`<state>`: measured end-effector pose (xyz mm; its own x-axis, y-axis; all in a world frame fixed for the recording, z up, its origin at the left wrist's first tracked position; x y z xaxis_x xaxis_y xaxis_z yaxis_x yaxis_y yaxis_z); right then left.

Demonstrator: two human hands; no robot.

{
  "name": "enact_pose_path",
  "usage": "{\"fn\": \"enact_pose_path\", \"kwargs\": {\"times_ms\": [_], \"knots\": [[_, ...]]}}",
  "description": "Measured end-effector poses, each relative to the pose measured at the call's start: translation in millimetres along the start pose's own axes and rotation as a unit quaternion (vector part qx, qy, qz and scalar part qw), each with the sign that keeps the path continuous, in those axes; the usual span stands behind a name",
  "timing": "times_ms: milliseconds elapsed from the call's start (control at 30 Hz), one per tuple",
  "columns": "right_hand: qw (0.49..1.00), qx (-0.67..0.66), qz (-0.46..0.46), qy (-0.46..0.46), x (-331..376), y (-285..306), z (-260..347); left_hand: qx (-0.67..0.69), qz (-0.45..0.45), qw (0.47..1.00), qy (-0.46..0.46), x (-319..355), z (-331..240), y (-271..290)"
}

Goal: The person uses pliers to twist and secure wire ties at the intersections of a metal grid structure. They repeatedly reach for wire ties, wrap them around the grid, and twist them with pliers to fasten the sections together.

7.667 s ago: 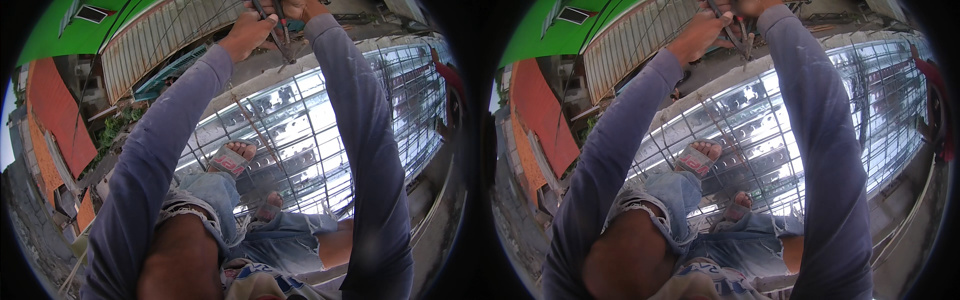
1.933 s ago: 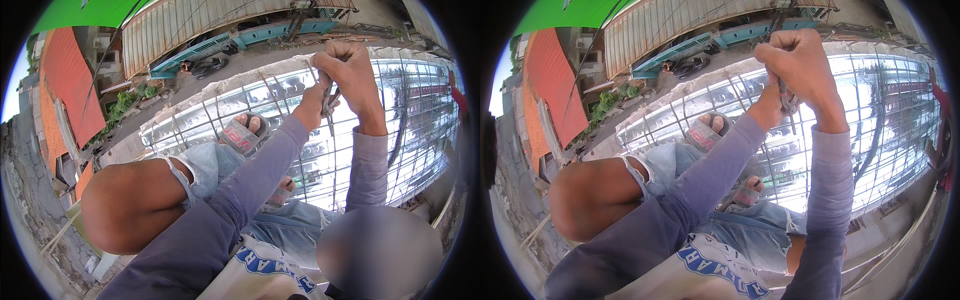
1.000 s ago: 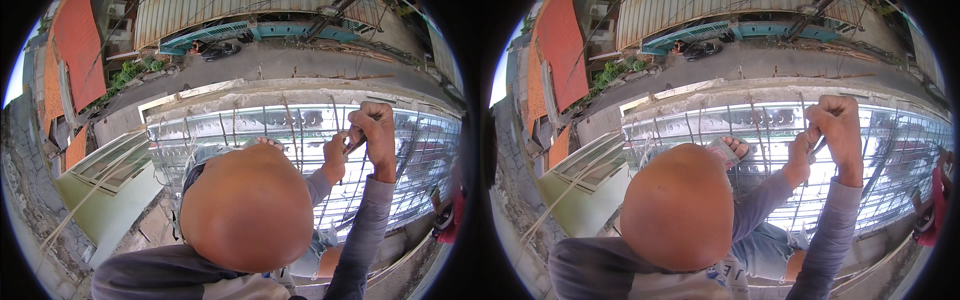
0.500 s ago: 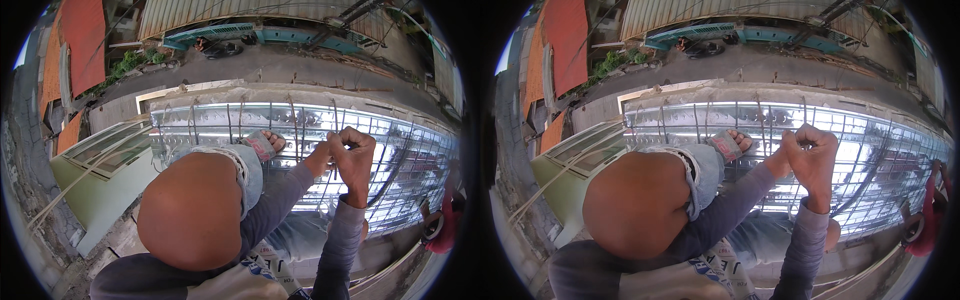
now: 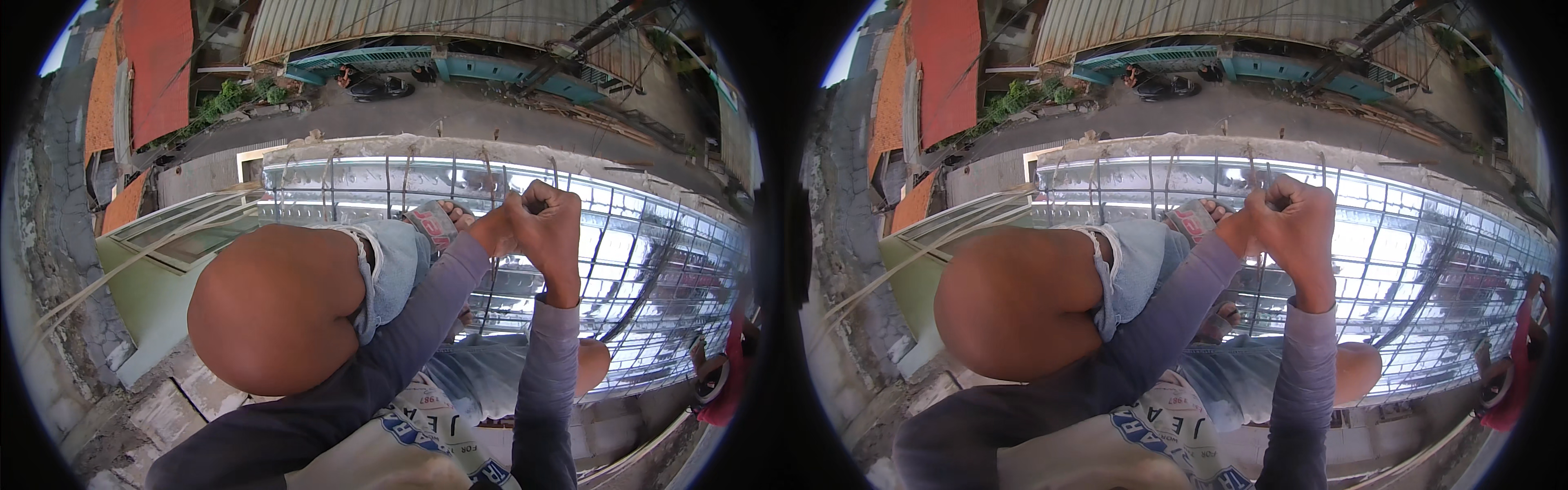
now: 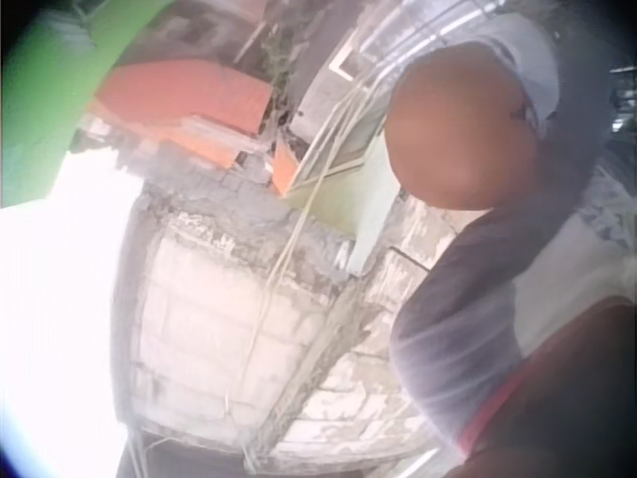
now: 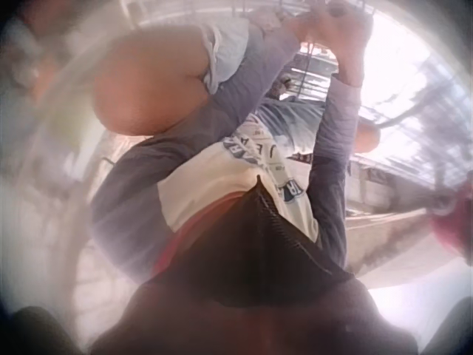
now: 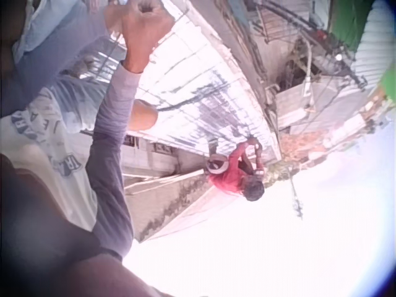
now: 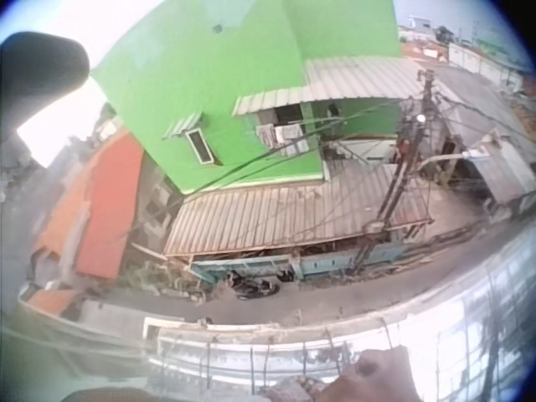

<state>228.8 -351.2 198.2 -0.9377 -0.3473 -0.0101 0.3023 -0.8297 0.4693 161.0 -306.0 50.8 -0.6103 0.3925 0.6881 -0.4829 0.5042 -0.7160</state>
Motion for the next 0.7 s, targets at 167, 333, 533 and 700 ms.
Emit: {"fn": "enact_pose_path", "kwargs": {"times_ms": [167, 333, 533, 700], "knots": [[0.991, 0.101, -0.084, 0.036, 4.6, -16.0, 2.9, -0.084, -0.017, 0.994, 0.062, 33.4, -45.2, -7.1], [0.985, 0.073, -0.124, 0.100, 33.2, -54.5, 2.8, -0.183, -0.030, 0.972, 0.143, 62.2, -80.4, -50.3], [0.973, 0.040, -0.196, 0.119, 61.1, -31.1, -1.3, -0.340, -0.049, 0.903, 0.257, 55.1, -91.6, -82.5], [0.922, 0.035, -0.375, 0.090, 106.9, -23.6, 12.7, -0.586, -0.029, 0.737, 0.335, 37.8, -120.3, -86.8]]}}
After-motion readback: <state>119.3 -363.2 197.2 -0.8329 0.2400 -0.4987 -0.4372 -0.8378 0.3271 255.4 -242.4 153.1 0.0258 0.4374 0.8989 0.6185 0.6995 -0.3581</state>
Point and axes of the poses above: each hand's wrist, its own x-axis away from the middle knuckle, its own y-axis out of the back of the hand, z = x × y, the point moved 2 cm from there along -x, towards the middle knuckle, and after that the axes turned 13 degrees about y, right-handed, at the moved point
